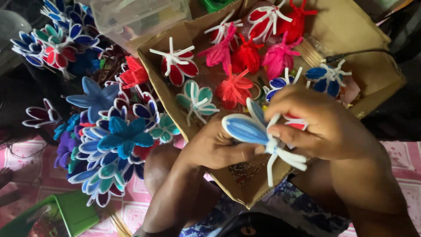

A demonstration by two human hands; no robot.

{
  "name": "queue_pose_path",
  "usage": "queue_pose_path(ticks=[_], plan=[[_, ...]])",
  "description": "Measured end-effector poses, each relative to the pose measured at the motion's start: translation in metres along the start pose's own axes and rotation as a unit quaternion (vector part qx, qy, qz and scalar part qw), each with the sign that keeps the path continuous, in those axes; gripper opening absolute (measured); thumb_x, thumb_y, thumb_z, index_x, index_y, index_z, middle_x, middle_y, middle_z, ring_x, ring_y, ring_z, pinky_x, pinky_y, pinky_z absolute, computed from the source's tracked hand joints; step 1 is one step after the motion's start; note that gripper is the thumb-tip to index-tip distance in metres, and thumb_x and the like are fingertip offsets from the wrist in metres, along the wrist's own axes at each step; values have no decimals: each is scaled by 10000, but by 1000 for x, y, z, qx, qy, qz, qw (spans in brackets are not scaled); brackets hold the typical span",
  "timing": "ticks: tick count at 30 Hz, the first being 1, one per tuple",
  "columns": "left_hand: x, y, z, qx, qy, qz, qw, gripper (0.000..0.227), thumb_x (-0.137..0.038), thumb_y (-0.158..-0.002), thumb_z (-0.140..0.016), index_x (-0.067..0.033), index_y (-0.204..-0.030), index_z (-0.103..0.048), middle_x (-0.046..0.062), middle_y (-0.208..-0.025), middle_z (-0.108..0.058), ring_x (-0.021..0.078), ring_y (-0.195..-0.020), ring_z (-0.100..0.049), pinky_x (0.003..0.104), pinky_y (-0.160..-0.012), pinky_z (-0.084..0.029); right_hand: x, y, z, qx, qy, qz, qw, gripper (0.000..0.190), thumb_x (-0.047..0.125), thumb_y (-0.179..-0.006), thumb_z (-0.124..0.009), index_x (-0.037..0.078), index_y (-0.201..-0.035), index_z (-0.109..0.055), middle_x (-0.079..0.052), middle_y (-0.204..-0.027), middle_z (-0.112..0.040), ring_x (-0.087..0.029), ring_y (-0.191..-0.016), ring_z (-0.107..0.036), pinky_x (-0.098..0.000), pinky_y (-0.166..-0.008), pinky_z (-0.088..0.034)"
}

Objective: Sorting and organizing various colored handmade fabric flowers and decorative materials into a cardboard box.

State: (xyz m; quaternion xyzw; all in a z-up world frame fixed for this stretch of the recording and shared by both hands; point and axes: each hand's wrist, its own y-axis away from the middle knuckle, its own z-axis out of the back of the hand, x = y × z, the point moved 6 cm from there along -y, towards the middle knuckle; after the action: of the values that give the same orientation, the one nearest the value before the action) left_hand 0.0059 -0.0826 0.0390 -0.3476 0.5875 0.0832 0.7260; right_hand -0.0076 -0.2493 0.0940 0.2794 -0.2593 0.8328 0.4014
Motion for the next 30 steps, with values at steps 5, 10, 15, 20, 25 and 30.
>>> queue_pose_path(ticks=[5,10,15,20,25,30], plan=[[1,-2,6,-94,24,4,995,219,-123,-1027,-689,-49,-1232,-671,70,-1175,-731,176,-1076,-715,333,-993,-614,3,21,18,-208,-83,51,973,329,99,-880,-656,-70,-1148,-565,-193,-1137,-612,-273,-1061,-644,-355,-979,-549],[4,0,10,-156,21,-12,988,221,-123,-1037,-676,-45,-1244,-671,85,-1195,-740,187,-1114,-725,338,-1023,-623,21,18,13,-175,-69,36,982,319,62,-797,-759,-67,-1039,-596,-174,-882,-694,-226,-773,-690,-298,-720,-558],[11,8,16,-216,55,-32,974,122,-133,-1037,-686,-95,-1146,-725,28,-1029,-760,138,-923,-724,284,-826,-618,39,10,14,-188,42,129,973,131,31,-912,-663,-60,-998,-627,-206,-894,-667,-278,-746,-661,-364,-707,-547],[-11,0,18,-263,-28,-69,962,134,-136,-1046,-652,-45,-1141,-675,77,-1007,-721,186,-896,-706,320,-827,-607,51,5,-15,-246,219,131,935,151,246,-966,-719,119,-1032,-766,-162,-1110,-539,-370,-1065,-559,-481,-926,-510],[4,8,24,-292,40,-20,955,131,-163,-1024,-685,-68,-1113,-704,45,-926,-745,133,-804,-707,281,-730,-626,43,7,-14,-219,211,140,942,255,209,-909,-861,69,-1078,-729,-220,-1184,-443,-407,-1162,-520,-519,-1010,-540],[-1,3,17,-213,25,-50,975,173,-173,-1045,-683,-89,-1194,-706,54,-1122,-755,166,-1025,-735,326,-940,-630,33,9,1,-243,34,-4,970,330,209,-923,-623,-61,-1112,-629,-136,-1020,-668,-77,-467,-247,-230,-461,-259]])
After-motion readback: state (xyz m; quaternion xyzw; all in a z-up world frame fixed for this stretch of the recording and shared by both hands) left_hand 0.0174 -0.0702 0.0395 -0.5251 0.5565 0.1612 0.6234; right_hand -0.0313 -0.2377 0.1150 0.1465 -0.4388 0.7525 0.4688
